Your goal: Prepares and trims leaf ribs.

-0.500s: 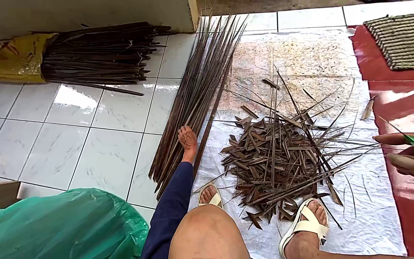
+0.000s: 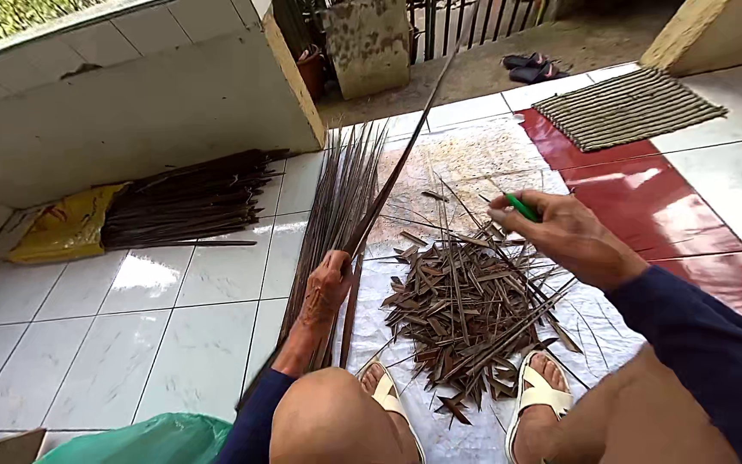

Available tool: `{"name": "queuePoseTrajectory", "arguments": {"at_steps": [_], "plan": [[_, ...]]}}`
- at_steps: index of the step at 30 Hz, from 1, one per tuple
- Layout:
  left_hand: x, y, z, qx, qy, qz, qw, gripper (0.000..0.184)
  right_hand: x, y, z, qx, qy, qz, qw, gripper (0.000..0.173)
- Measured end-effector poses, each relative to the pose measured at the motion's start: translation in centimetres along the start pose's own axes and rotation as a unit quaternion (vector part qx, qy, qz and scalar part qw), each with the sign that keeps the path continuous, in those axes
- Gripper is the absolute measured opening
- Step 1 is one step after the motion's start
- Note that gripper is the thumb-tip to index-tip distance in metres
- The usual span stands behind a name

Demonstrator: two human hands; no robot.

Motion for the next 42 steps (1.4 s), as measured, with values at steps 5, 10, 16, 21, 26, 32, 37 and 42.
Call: {"name": "queuePoseTrajectory", "arguments": {"at_steps": [5,10,16,21,26,32,37,42], "plan": [[-7.0,-7.0,4.1,0.033,0.096,-0.034,0.994,0.032,-2.9,-0.5,2.7,0.034,-0.086,0.078,0.993,0.039],[-9.8,-11.7,6.6,0.051,0.118,-0.067,0.989,0.03,-3.7,-0.2,2.7,0.029,-0.155,0.235,0.959,0.028],[-6.8,-16.0,6.2,0.06,0.16,-0.085,0.982,0.032,-4.2,1.0,2.3,0.01,-0.158,0.303,0.94,0.028],[-2.7,-17.5,5.2,0.065,0.192,-0.057,0.978,0.032,-5.7,-0.4,2.3,0.01,-0.217,0.304,0.928,0.028],[0.1,-16.7,4.8,0.032,0.247,-0.128,0.96,0.033,-5.7,-1.3,2.0,0.023,-0.223,0.306,0.925,0.03],[-1.2,-17.1,5.7,-0.02,0.172,-0.211,0.962,0.014,-4.7,0.5,1.2,0.009,-0.202,0.237,0.95,0.035],[-1.1,-18.2,8.6,-0.031,0.088,-0.261,0.961,0.022,-2.4,2.4,1.1,-0.02,-0.171,0.198,0.965,0.037],[3.6,-19.6,9.4,-0.099,0.195,-0.476,0.852,0.033,-0.4,4.9,-0.7,-0.059,-0.124,0.194,0.971,0.028]]}}
Point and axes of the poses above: each hand's wrist, its own z-axis towards the middle knuckle, its own x-axis out of the palm, y = z × x, the point moved 9 cm from there along z, towards the middle knuckle, and after that the axes turned 11 degrees about -z, right-handed, at the moved point
